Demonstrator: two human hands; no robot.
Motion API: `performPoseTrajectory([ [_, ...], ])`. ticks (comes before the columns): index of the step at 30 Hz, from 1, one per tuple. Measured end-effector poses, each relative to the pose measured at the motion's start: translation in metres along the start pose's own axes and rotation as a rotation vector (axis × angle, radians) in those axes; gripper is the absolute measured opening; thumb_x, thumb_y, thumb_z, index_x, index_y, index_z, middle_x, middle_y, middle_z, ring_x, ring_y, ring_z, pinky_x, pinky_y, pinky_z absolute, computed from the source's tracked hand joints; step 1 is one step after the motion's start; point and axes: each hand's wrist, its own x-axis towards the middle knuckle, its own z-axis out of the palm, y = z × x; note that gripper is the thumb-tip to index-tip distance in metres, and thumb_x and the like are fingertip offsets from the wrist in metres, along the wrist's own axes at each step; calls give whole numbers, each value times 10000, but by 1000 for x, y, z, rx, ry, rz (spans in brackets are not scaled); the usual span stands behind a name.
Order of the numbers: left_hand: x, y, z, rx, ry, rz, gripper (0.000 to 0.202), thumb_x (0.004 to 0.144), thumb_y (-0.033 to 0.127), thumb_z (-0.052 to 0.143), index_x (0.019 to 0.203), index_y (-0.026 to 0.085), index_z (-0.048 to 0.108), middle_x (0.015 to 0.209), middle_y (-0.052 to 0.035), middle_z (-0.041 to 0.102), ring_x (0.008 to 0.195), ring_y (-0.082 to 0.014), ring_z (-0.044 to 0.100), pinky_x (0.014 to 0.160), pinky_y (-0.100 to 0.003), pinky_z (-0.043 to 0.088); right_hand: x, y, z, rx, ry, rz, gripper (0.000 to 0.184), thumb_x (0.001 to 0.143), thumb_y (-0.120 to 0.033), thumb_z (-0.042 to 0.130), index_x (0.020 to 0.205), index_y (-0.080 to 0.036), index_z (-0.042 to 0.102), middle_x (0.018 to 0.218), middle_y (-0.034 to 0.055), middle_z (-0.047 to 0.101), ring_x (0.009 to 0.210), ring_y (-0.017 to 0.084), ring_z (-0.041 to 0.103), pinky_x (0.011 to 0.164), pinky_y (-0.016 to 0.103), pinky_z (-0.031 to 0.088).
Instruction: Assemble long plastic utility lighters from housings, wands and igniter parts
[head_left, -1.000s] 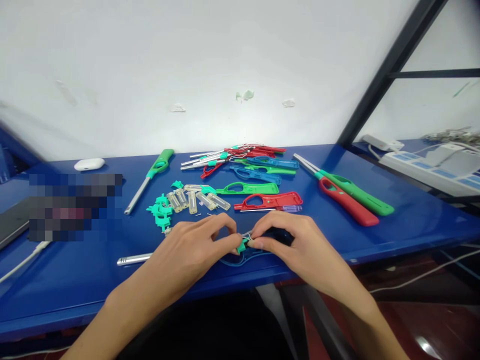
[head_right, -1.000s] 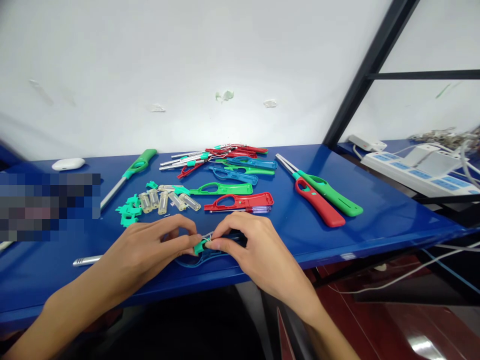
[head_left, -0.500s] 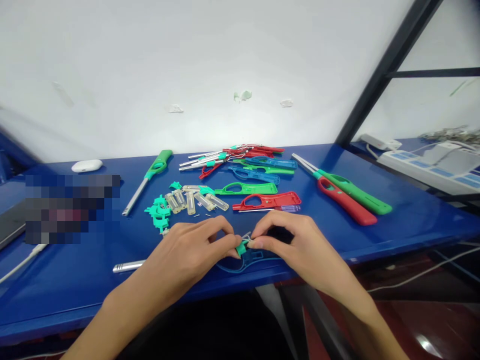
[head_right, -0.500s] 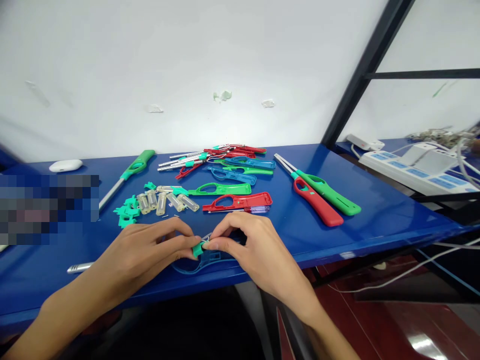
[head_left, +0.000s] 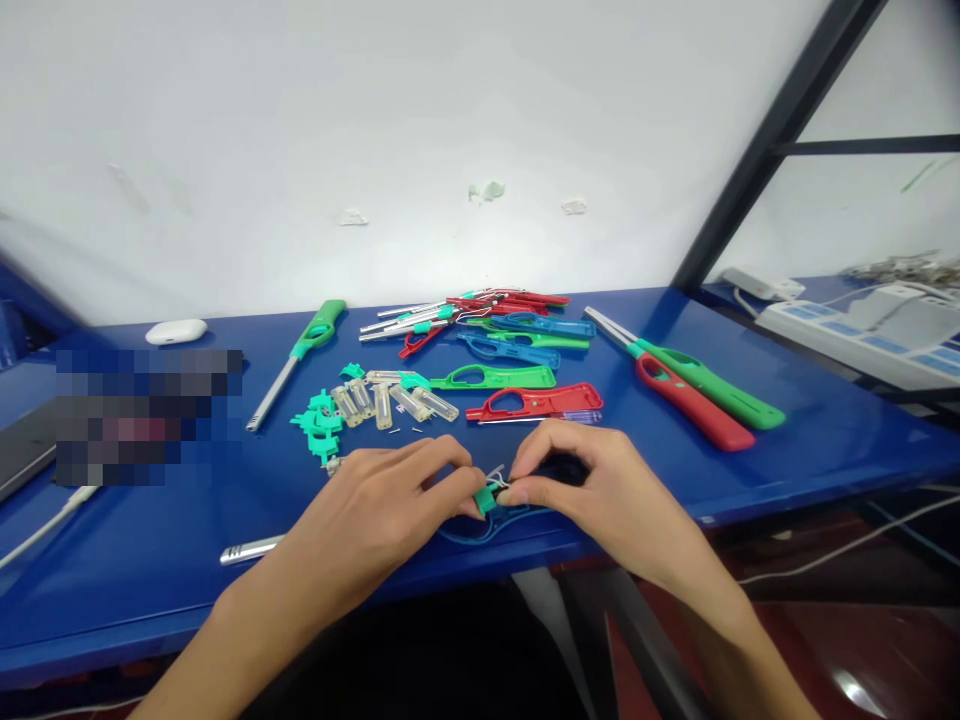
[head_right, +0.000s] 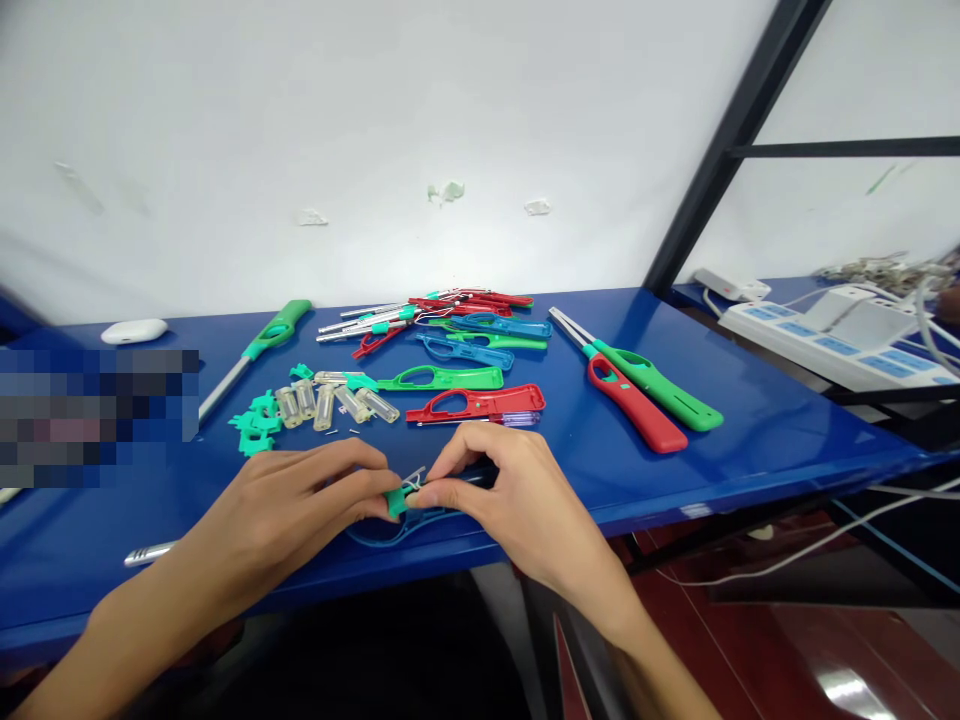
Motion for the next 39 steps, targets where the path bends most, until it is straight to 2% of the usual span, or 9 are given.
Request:
performPoseTrajectory([
  [10,3,1,1,42,20,25,131,1073,113,519,1122,193,611,983,-26,665,698,-130,645,583,-233,448,2,-1,-1,87,-24,77,228,762,-354,930,705,-253,734,806,-70,745,778,133,696,728,272,490],
  [16,1,-2,0,-19,57,15,86,1076,177,563,1081,203,645,975,-12,663,717,-125,616,583,-245,405,2,2,-1,85,-59,38,223,731,-290,963,696,-255,745,828,-72,729,790,115,688,755,242,500],
  [21,-1,-3,2,-35,56,-1,110,1039,137,614,969,214,648,952,8,654,711,-117,574,569,-249,346,-1,3,-3,21,-75,-30,184,776,-282,938,748,-257,757,852,-62,748,797,118,708,767,233,516],
  [24,-1,0,0,-8,27,-20,139,1029,103,602,965,212,659,963,10,663,700,-119,549,559,-259,327,-4,4,-2,-13,-46,-115,173,799,-265,925,756,-253,758,842,-54,759,790,120,716,767,223,529],
  [27,-2,5,-8,0,-28,-51,224,1016,56,562,1048,228,702,995,-1,674,715,-132,569,567,-265,345,-8,5,1,-73,7,-224,149,821,-268,910,785,-252,766,860,-42,768,789,125,716,761,224,541],
  [31,-5,14,-21,-42,-147,-158,404,956,19,617,1222,310,706,1091,2,676,808,-149,644,649,-267,409,-14,5,2,-161,57,-312,114,859,-275,879,828,-253,772,887,-25,772,805,143,722,770,242,556],
  [34,-7,16,-23,-78,-202,-225,520,938,-4,632,1291,375,685,1138,15,660,871,-149,665,699,-264,430,-16,5,1,-200,66,-335,94,874,-276,865,848,-259,776,889,-22,772,810,152,724,774,251,560],
  [39,-6,14,-20,-128,-225,-281,447,977,29,614,1231,382,713,1119,19,617,843,-132,636,707,-260,420,-16,4,0,-207,51,-344,91,875,-287,863,849,-263,779,880,-10,776,803,173,727,762,270,564],
])
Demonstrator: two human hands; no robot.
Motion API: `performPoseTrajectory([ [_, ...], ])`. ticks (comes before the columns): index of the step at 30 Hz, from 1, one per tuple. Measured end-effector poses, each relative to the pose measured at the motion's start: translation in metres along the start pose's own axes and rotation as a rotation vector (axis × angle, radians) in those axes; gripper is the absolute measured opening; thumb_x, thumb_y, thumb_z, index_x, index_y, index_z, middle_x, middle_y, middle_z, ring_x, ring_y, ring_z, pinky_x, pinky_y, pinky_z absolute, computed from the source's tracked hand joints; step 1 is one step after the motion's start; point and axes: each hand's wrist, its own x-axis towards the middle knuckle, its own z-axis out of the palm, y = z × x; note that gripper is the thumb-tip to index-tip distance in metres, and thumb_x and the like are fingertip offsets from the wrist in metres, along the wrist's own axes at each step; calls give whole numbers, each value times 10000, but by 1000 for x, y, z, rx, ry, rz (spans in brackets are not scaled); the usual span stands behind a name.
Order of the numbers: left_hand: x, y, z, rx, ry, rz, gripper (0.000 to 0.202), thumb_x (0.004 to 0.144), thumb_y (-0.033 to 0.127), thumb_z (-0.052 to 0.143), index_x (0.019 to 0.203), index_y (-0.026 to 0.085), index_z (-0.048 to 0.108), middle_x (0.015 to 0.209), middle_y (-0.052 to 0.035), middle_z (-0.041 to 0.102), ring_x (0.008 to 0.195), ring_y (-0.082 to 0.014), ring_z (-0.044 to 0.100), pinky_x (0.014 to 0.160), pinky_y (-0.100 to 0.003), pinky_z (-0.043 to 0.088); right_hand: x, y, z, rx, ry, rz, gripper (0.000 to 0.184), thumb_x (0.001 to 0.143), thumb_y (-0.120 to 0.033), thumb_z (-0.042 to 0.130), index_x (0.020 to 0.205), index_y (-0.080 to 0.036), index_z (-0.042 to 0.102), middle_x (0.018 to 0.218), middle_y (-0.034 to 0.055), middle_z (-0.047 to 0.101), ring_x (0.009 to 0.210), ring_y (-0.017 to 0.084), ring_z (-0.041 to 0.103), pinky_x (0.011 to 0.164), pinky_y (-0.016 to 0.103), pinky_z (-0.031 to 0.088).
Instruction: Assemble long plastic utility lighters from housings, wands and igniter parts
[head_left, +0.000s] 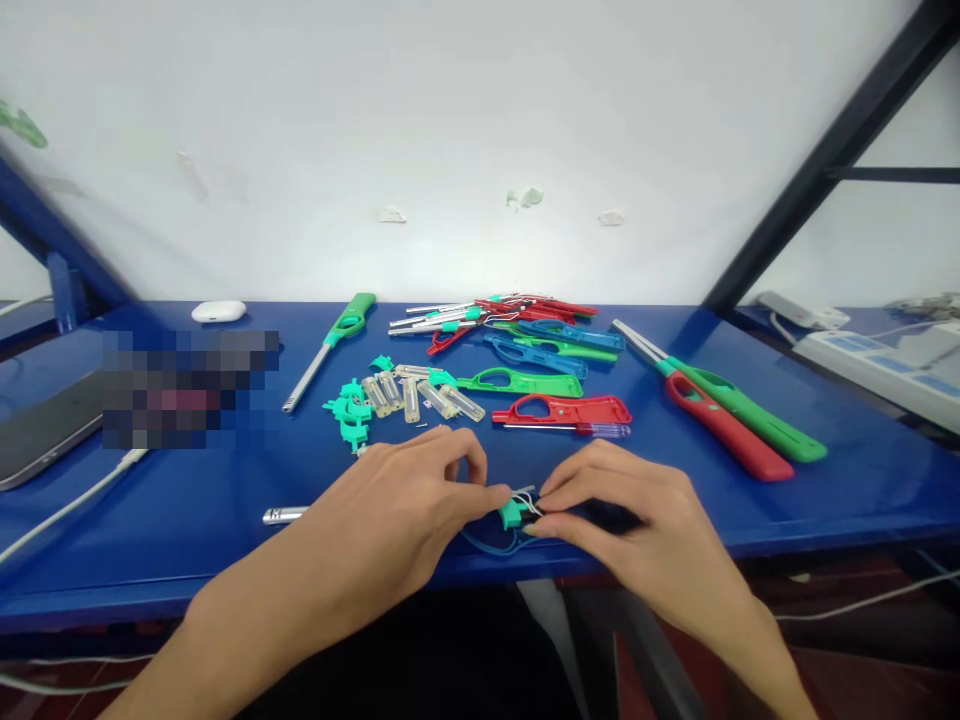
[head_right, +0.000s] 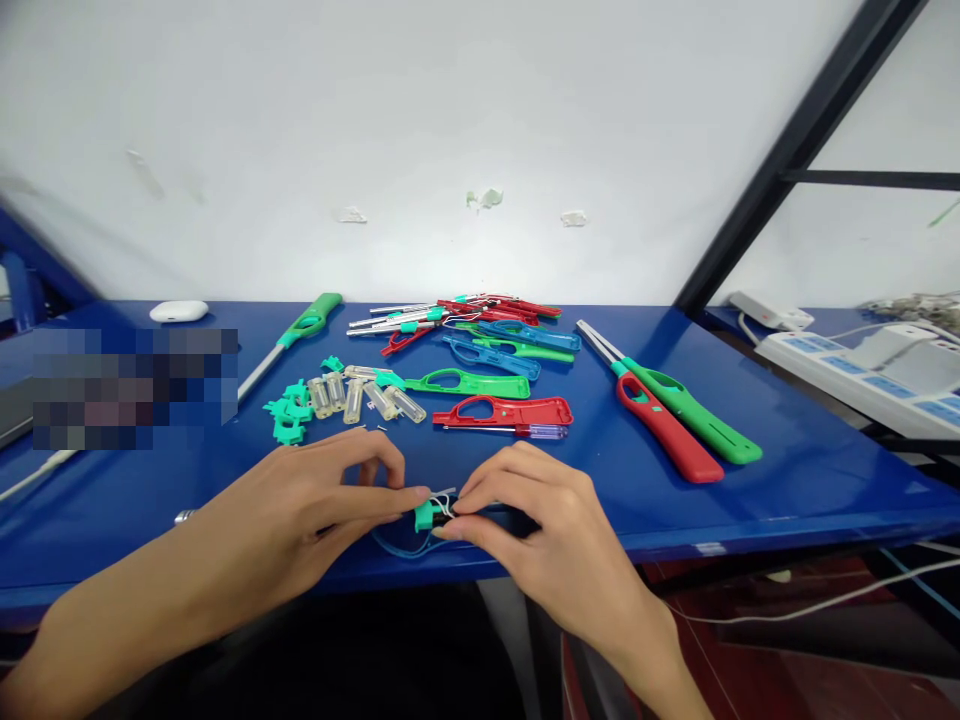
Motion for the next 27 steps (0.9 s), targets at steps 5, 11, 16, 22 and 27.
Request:
performPoseTrajectory([
  [5,1,2,-3,-41,-32,-39,493,959,-13,598,1216,392,715,1095,25,599,815,-131,620,706,-265,413,0,0,-1,15,-29,20,136,836,-314,898,863,-257,777,899,-11,777,813,165,727,782,260,565],
  [11,-2,0,-1,-61,-31,-26,548,950,-47,584,1243,402,694,1091,35,606,844,-129,618,713,-258,402,1,0,-1,29,-58,18,130,838,-309,897,863,-259,780,907,-15,775,825,154,726,790,251,564],
  [16,-2,-3,2,-62,20,8,587,942,-76,545,1256,396,695,1061,28,619,854,-128,610,698,-258,381,0,0,-1,38,-61,7,101,854,-291,884,864,-266,786,899,-10,778,829,165,725,787,272,573],
  [22,-2,-6,5,-63,25,2,636,946,-82,507,1282,430,682,1102,28,624,885,-123,615,716,-258,390,0,1,-1,31,-42,-21,98,860,-283,879,868,-261,784,890,-2,778,818,169,725,767,280,578],
  [27,0,-6,5,-44,35,29,664,940,-108,443,1283,417,661,1137,30,625,978,-137,607,767,-266,406,1,1,0,21,-38,-25,105,858,-290,881,861,-259,781,880,0,778,814,175,726,763,286,579],
])
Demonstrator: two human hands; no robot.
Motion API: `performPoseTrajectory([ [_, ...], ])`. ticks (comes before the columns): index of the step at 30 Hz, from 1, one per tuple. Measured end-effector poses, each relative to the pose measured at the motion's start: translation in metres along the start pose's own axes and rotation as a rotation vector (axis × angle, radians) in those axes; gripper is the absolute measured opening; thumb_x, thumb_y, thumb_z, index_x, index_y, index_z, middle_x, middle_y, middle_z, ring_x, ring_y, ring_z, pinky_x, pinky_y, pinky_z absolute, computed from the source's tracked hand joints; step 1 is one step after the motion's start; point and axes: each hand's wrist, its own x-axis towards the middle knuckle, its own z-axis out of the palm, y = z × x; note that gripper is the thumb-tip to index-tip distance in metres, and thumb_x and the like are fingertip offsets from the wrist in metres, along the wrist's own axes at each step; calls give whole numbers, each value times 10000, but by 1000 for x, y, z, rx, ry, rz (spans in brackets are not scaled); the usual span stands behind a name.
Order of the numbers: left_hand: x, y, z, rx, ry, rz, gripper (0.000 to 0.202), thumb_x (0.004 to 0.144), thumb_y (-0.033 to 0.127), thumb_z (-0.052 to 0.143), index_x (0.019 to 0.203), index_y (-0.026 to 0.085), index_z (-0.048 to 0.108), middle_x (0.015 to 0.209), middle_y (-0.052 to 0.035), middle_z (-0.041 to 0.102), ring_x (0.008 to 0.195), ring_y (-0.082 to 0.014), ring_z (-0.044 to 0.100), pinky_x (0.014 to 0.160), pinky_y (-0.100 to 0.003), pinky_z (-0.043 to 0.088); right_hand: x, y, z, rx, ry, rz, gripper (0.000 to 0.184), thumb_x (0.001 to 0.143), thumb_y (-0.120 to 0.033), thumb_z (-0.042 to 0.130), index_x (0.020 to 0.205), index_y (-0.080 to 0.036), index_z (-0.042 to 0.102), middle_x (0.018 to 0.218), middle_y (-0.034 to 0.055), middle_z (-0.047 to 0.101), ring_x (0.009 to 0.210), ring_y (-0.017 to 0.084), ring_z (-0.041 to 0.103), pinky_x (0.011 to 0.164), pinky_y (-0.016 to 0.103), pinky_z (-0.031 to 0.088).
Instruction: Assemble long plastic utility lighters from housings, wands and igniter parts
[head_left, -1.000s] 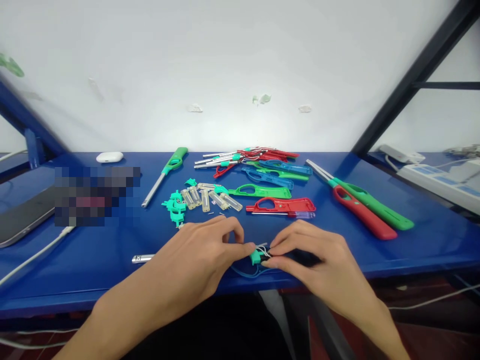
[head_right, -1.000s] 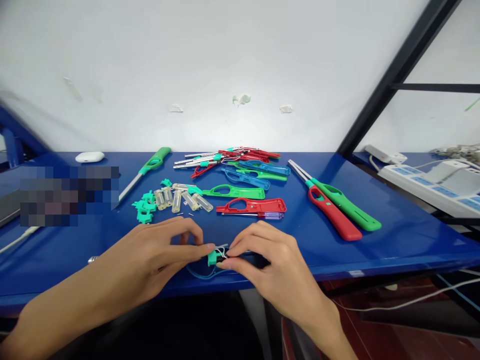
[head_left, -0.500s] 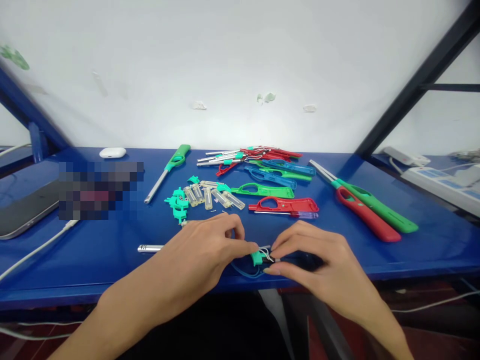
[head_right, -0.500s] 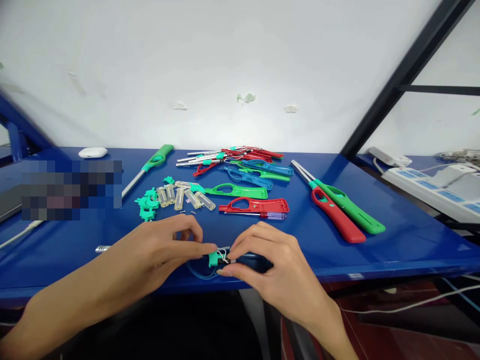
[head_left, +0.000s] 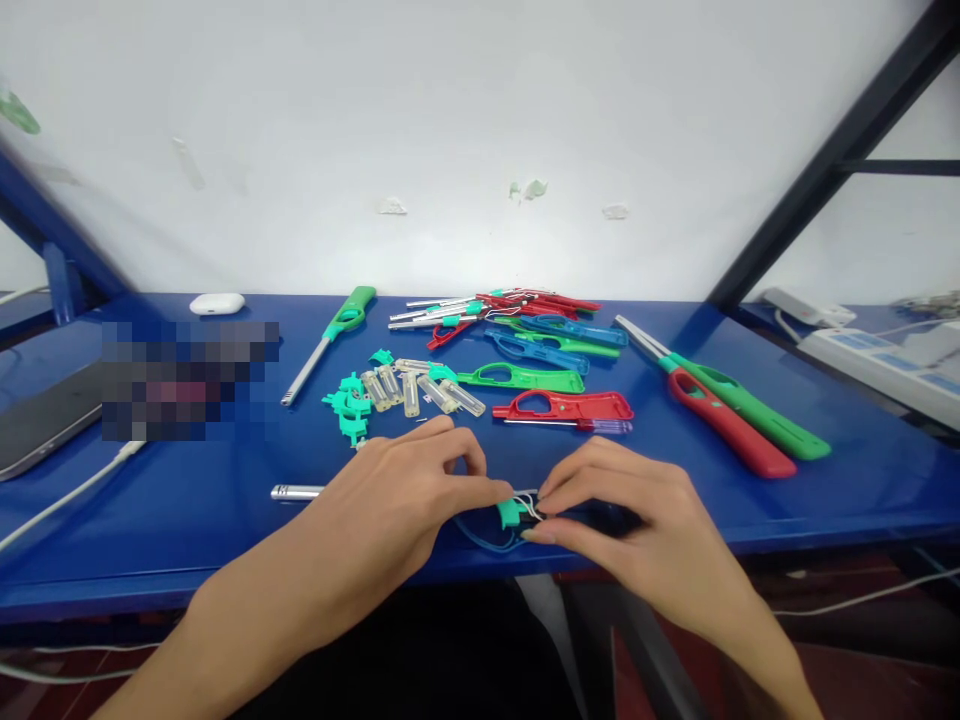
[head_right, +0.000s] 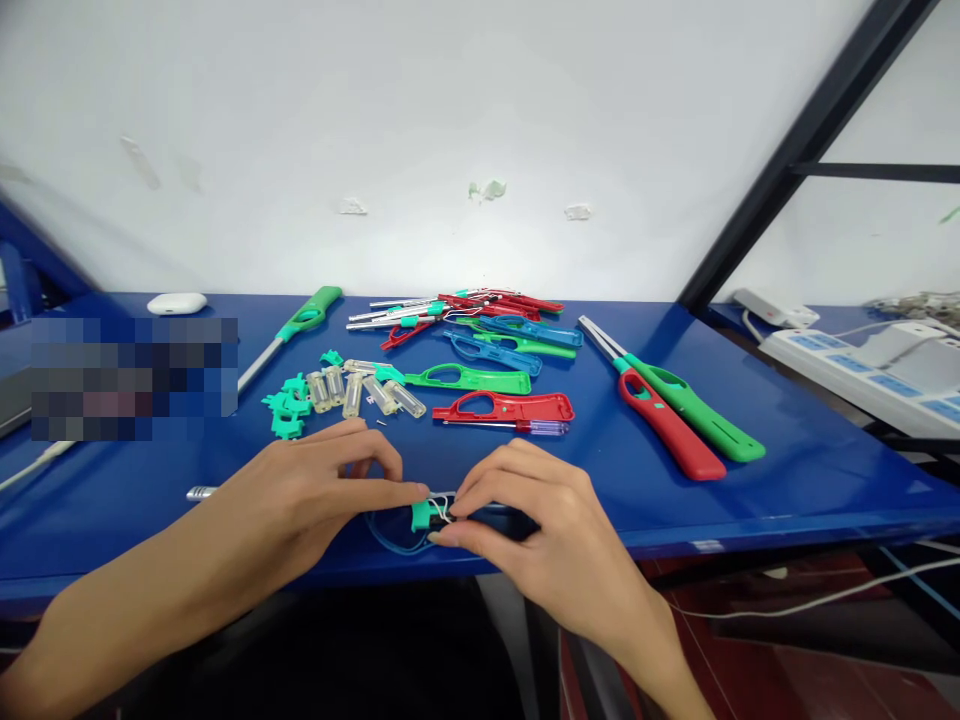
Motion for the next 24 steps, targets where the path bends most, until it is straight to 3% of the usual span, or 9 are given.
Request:
performPoseTrajectory([
  [10,0,4,-3,40,-5,-12,596,939,-94,468,1244,385,652,1147,30,652,1003,-157,621,727,-278,379,-1,1,0,10,-17,23,96,869,-301,870,853,-265,783,888,-5,781,823,177,727,773,288,576],
  [17,1,5,-3,84,33,26,564,931,-81,523,1233,369,680,1079,31,664,909,-159,606,677,-284,354,-2,0,-1,-5,-20,-7,99,870,-296,871,857,-260,779,883,0,780,817,177,721,762,289,572],
  [24,-2,12,-4,131,-4,24,497,917,-49,556,1188,344,695,1081,23,650,868,-170,590,653,-322,332,0,-1,-1,-36,-17,-42,104,873,-268,868,849,-241,770,877,-8,775,812,152,717,762,260,562],
])
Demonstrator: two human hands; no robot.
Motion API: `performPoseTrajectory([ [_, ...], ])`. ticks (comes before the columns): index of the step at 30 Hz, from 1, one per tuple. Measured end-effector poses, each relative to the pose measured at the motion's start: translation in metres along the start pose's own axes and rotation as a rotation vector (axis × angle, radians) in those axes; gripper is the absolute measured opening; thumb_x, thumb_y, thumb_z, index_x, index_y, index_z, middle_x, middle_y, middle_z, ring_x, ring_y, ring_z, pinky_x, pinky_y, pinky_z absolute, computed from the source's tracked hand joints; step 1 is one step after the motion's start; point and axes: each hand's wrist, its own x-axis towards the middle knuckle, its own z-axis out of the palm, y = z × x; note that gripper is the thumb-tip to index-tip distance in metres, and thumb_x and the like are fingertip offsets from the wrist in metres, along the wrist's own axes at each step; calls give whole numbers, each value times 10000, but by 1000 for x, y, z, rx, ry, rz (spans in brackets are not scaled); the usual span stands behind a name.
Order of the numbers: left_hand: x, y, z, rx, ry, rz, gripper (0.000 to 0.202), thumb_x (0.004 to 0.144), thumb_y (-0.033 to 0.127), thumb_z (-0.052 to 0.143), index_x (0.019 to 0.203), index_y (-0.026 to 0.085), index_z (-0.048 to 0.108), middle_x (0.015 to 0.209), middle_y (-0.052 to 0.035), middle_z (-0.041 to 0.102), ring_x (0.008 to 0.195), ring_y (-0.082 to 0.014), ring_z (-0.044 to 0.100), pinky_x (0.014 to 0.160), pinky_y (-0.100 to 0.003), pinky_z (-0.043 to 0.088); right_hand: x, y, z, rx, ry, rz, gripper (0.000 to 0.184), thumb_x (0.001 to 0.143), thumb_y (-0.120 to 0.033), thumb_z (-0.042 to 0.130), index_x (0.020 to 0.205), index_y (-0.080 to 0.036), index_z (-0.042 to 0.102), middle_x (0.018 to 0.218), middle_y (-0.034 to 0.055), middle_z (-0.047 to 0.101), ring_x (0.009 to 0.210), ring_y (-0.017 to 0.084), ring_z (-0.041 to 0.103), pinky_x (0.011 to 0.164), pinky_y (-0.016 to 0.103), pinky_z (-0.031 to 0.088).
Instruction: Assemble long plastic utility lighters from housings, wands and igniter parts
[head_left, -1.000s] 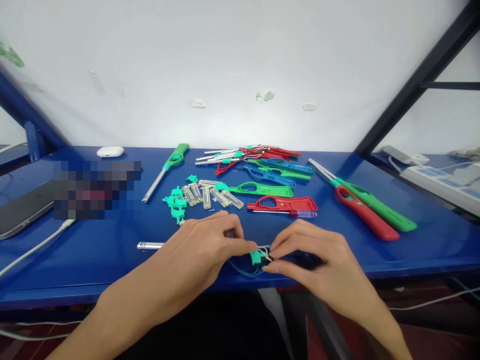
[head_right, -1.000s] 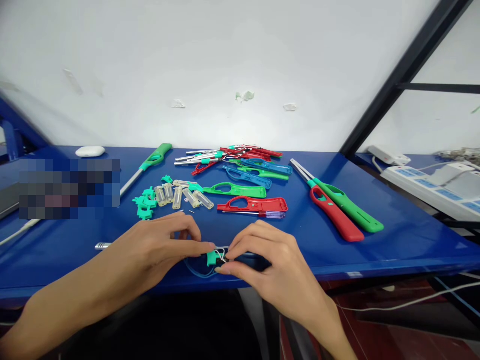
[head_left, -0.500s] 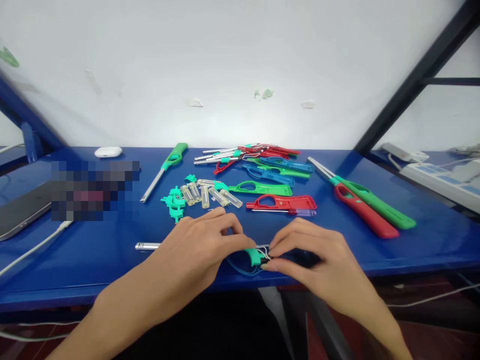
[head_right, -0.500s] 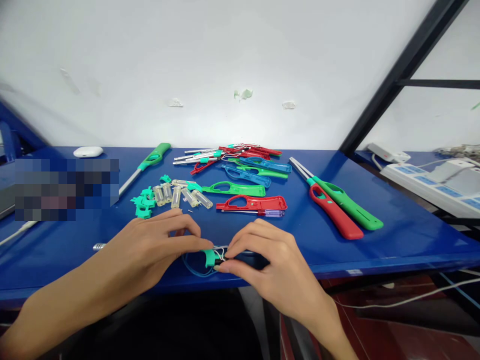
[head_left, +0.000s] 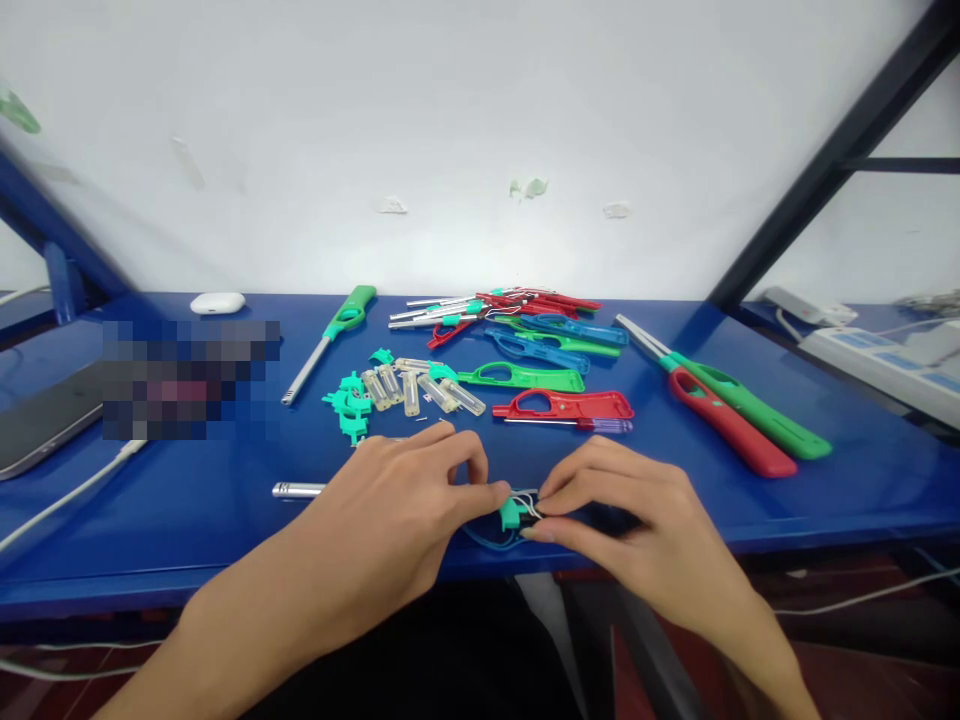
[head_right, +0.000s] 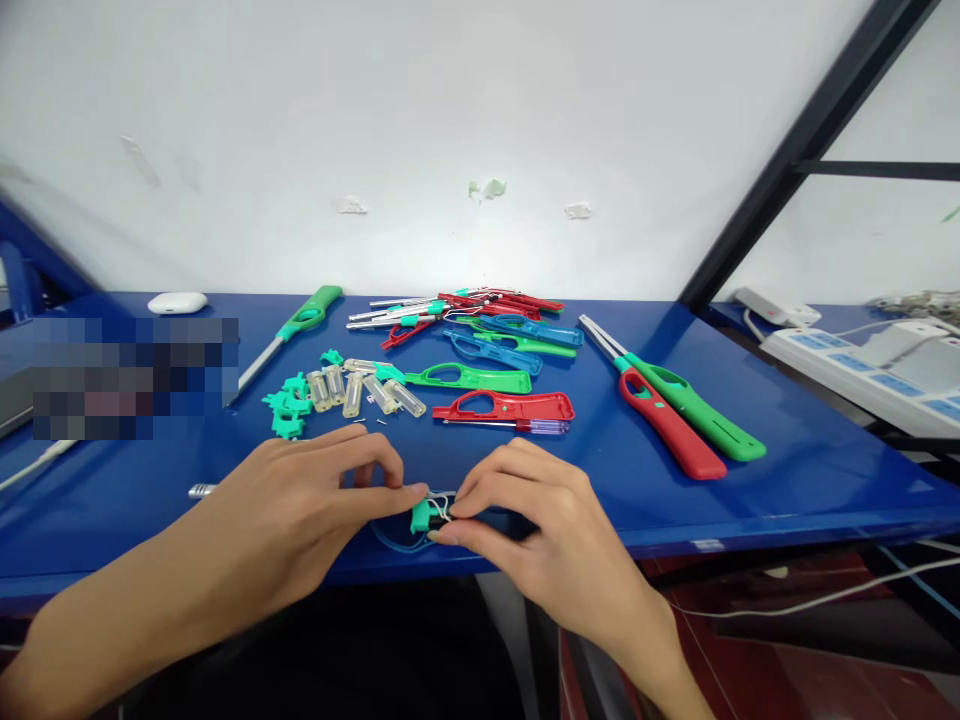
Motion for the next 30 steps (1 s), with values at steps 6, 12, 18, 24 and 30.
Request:
performPoseTrajectory([
  [6,0,8,-1,-38,25,-39,130,1070,289,586,1162,300,677,1093,11,632,912,-192,598,716,-355,371,0,0,0,-31,22,-75,98,884,-230,854,846,-216,764,873,2,768,794,141,716,754,245,566],
  [12,2,6,4,13,51,-13,118,1034,151,608,1035,261,649,1043,21,621,779,-171,558,626,-341,302,-3,1,1,-83,39,-166,60,922,-220,810,875,-204,777,898,17,769,787,139,733,743,236,582],
  [18,5,8,3,-26,58,-28,67,1037,186,634,996,234,657,1020,19,638,756,-166,571,593,-331,289,-6,3,2,-139,66,-227,28,931,-201,801,922,-174,801,933,37,783,816,138,747,760,238,586],
  [24,5,8,3,-23,50,-37,66,1032,202,646,975,230,664,1002,8,638,755,-173,572,584,-328,271,-8,1,0,-113,27,-200,72,952,-126,747,945,-171,803,974,30,784,868,114,735,815,203,571],
  [30,4,7,3,-48,31,-40,93,1003,162,683,951,230,646,995,16,624,744,-160,554,596,-322,269,-8,1,-3,-65,-63,-130,104,985,-138,708,961,-197,790,995,15,779,893,112,730,824,205,560],
])
